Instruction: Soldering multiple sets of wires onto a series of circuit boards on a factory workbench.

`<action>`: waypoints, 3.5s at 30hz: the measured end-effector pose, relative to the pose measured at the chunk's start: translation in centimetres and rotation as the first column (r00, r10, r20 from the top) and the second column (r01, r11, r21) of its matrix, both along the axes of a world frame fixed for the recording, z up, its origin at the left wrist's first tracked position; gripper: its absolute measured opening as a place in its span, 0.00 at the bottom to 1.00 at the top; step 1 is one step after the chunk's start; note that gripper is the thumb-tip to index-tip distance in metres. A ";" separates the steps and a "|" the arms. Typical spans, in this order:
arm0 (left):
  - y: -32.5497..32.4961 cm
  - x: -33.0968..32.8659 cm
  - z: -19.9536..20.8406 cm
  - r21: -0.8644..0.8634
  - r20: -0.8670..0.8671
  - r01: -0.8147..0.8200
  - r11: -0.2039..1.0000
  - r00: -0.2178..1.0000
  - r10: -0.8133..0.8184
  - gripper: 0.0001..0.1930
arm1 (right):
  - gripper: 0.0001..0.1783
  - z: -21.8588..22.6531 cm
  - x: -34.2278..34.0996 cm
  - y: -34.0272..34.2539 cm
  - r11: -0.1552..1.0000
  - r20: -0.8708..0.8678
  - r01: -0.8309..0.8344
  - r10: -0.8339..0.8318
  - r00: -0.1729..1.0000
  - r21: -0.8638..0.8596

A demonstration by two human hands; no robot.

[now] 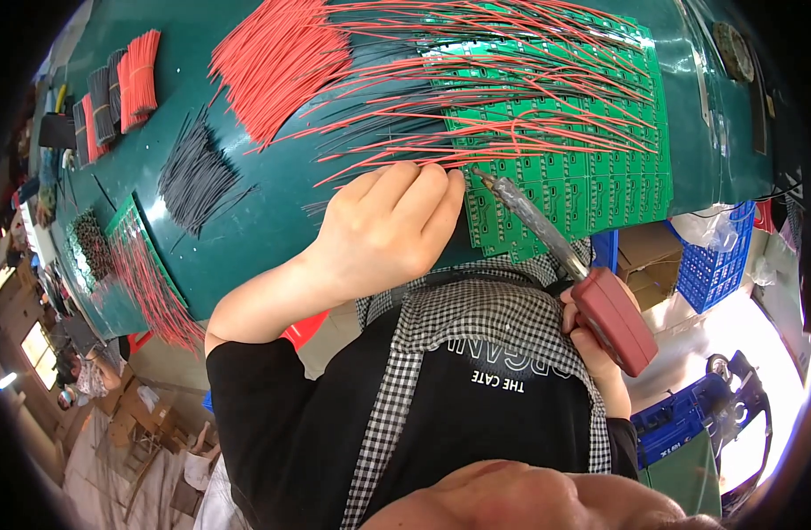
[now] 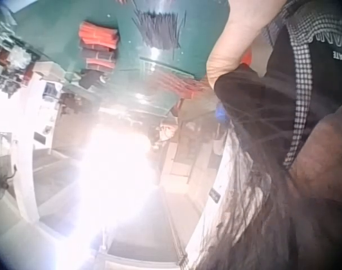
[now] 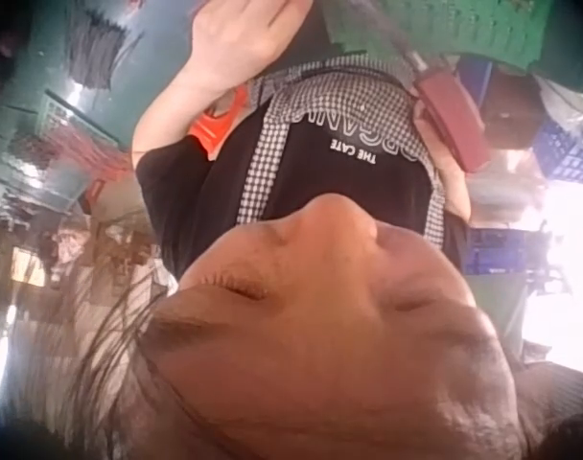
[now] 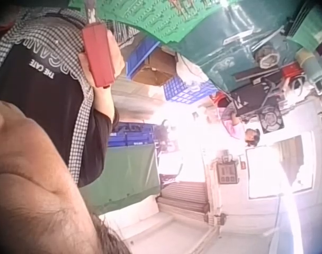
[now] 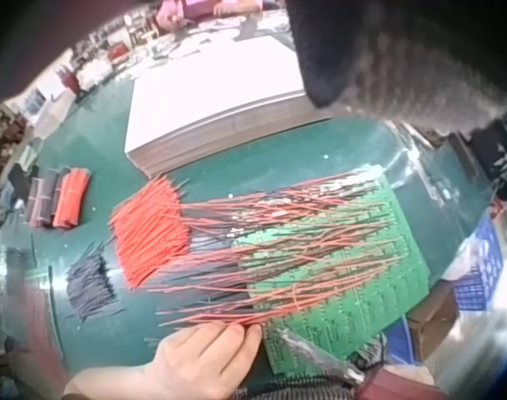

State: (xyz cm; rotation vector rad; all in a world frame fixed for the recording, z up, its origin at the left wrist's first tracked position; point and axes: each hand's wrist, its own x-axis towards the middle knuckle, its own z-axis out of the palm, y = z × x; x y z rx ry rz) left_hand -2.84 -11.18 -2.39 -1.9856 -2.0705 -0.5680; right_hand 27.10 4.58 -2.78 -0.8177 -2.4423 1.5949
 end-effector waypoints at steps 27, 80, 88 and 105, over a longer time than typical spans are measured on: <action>2.2 -0.1 0.2 0.005 -0.002 0.110 0.994 0.994 -0.110 0.11 | 0.34 -0.4 1.1 0.7 0.996 0.018 -0.064 0.063 0.998 0.065; 3.5 1.0 0.7 -0.101 0.042 0.083 0.991 0.996 -0.079 0.17 | 0.34 -0.5 0.6 0.5 0.998 -0.108 0.063 -0.065 0.992 -0.022; 3.7 0.4 0.1 -0.039 -0.046 0.132 0.991 0.990 -0.133 0.13 | 0.26 0.4 -0.1 0.2 0.992 0.004 0.125 -0.125 0.992 -0.017; 4.9 1.5 0.8 -0.154 0.074 0.077 0.985 0.995 -0.066 0.19 | 0.21 -1.5 2.4 0.0 0.969 0.052 0.241 -0.238 0.970 -0.059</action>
